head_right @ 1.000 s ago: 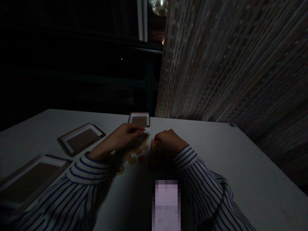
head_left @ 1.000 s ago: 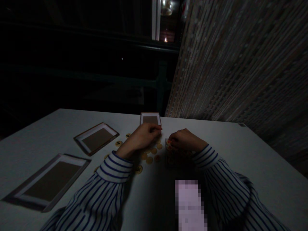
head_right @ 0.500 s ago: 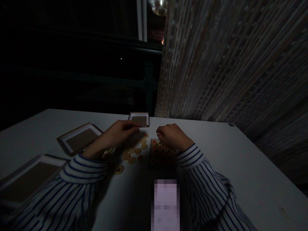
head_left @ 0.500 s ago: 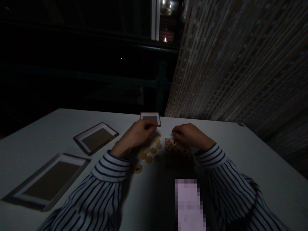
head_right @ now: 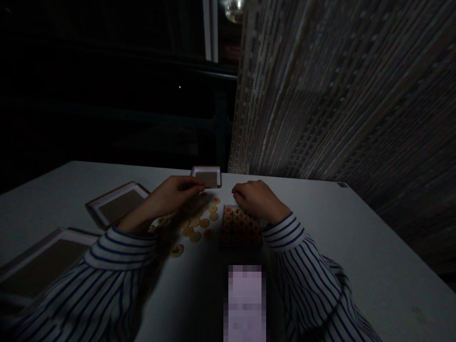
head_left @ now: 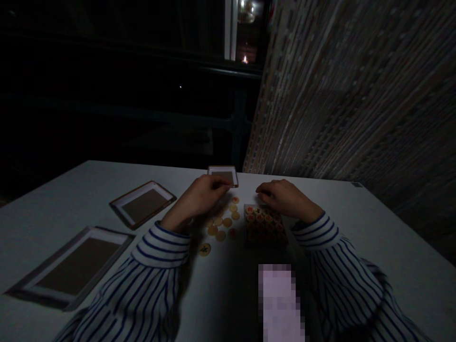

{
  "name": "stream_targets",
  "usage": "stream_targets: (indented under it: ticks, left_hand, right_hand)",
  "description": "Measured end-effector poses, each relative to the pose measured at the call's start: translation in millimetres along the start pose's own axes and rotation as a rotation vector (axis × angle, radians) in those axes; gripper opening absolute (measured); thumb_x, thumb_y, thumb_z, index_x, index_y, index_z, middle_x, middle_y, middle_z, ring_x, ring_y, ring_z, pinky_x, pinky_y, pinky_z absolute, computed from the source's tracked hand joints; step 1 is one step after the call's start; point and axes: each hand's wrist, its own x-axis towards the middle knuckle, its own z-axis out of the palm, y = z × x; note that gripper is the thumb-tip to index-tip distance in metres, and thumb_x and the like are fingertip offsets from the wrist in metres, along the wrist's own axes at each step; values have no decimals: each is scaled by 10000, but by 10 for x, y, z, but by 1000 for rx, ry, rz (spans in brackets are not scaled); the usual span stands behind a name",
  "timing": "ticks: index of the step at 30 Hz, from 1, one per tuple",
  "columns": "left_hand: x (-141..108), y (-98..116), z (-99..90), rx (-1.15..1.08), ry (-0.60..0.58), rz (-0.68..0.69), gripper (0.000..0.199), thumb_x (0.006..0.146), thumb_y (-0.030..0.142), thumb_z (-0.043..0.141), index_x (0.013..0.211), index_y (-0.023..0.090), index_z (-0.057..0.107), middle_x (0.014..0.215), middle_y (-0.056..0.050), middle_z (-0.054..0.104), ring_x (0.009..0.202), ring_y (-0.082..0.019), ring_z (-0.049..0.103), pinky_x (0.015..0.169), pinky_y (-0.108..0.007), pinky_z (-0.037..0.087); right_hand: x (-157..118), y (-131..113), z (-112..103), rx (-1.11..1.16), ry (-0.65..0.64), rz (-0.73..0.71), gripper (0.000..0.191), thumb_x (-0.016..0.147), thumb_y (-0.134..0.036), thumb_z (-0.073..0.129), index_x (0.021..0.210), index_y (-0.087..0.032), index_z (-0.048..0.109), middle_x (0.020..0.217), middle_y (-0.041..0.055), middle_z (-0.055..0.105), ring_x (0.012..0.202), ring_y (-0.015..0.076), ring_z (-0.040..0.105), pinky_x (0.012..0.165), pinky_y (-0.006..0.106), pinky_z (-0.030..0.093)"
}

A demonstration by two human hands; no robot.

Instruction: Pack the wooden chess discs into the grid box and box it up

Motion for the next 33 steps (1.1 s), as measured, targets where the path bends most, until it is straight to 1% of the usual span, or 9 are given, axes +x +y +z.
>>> stream_targets:
  ticks: [6,10,22,27,30,33]
  left_hand:
    - [3,-4,-31,-1,3,25,314,753,387,503,915,165,655,903,-39,683,828,-183,610,748,-273,448]
    - [-8,13,-64,0,14,14,314,746,396,507,891,161,658,878,-39,682,799,-181,610,724,-271,447]
    - [1,-12,-86,-11,21,-1,294,741,369,511,895,168,659,887,-35,682,812,-178,608,744,-279,452]
    - [2,-19,-103,95,21,-12,331,761,368,481,958,156,642,932,-48,677,852,-185,604,798,-297,446]
    - [-3,-24,-118,214,54,-16,335,773,338,465,1002,159,630,977,-57,670,879,-188,604,815,-292,439]
    - [-9,-36,-137,341,62,-24,323,782,316,452,1008,170,631,1003,-56,666,915,-190,598,820,-279,434]
  right_hand:
    - [4,6,20,15,49,-32,296,847,-253,384,1009,-184,623,978,50,667,890,175,596,777,260,391]
    - [12,1,28,13,30,-27,304,848,-242,382,1026,-176,619,998,58,661,917,172,588,810,257,380]
    - [18,-19,17,16,33,-40,311,847,-236,383,1035,-169,622,1002,67,661,932,177,586,825,268,384]
    - [20,-16,32,13,46,-60,306,845,-234,388,1023,-164,627,985,69,668,920,178,593,817,277,395]
    - [17,-20,39,11,60,-61,303,845,-236,390,1019,-168,628,982,69,669,915,179,594,817,282,397]
    - [15,-24,37,20,84,-54,296,843,-249,400,1007,-169,633,975,68,670,915,180,592,820,283,398]
